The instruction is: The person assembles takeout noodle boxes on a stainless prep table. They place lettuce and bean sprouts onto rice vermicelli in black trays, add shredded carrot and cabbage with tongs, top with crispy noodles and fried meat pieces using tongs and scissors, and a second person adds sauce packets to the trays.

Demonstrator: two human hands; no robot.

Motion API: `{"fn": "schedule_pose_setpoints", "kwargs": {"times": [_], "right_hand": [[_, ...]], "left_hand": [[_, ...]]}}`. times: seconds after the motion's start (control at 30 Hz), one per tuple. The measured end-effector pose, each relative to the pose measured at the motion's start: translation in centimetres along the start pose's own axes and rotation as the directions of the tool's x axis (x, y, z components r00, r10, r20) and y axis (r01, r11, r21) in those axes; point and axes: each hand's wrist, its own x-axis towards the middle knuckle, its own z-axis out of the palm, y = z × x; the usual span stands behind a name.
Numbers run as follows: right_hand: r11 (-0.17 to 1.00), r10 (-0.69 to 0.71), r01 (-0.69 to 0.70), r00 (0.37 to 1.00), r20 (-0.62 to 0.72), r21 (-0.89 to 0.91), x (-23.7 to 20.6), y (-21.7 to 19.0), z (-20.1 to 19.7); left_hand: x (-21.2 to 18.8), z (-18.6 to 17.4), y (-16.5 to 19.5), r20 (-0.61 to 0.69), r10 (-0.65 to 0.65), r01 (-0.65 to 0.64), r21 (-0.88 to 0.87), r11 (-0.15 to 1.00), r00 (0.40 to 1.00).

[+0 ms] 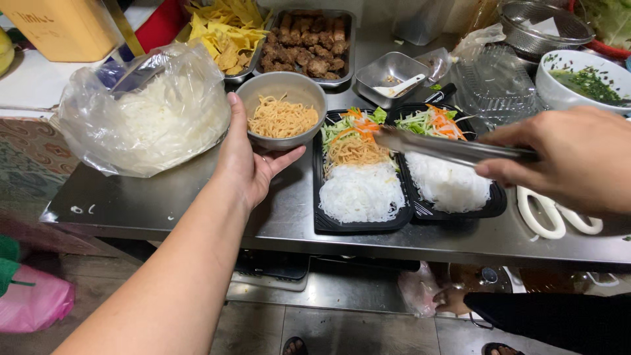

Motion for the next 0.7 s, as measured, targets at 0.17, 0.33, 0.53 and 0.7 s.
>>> {"fn": "schedule_pose_setpoints", "kwargs": {"times": [0.17, 0.33, 0.53, 0.7], "right_hand": [[0.980, -0.101, 0.097, 0.995, 0.013, 0.172, 0.7, -2.4, 1.0], [0.986, 0.044, -0.062, 0.992, 0.118, 0.154, 1.2, -0.5, 3.2], [0.860, 0.038, -0.056, 0.998, 0.045, 0.507, -0.5, 1.6, 0.1], [0.764, 0.055, 0.007, 0.996, -0.076, 0.645, -1.2, 2.2, -3.5]], "left_hand": [[0.3, 1.7, 0.3, 0.026, -0.012, 0.012, 0.003, 1.000, 1.000], [0.5, 2.4, 0.3, 0.053, -0.003, 0.002, 0.010, 1.000, 0.999], [0.9, 4.2, -0.5, 0.075, -0.016, 0.010, 0.081, 0.997, 0.997], [0.7, 6.8, -2.0, 0.116, -0.045, 0.022, 0.192, 0.981, 0.992]]}}
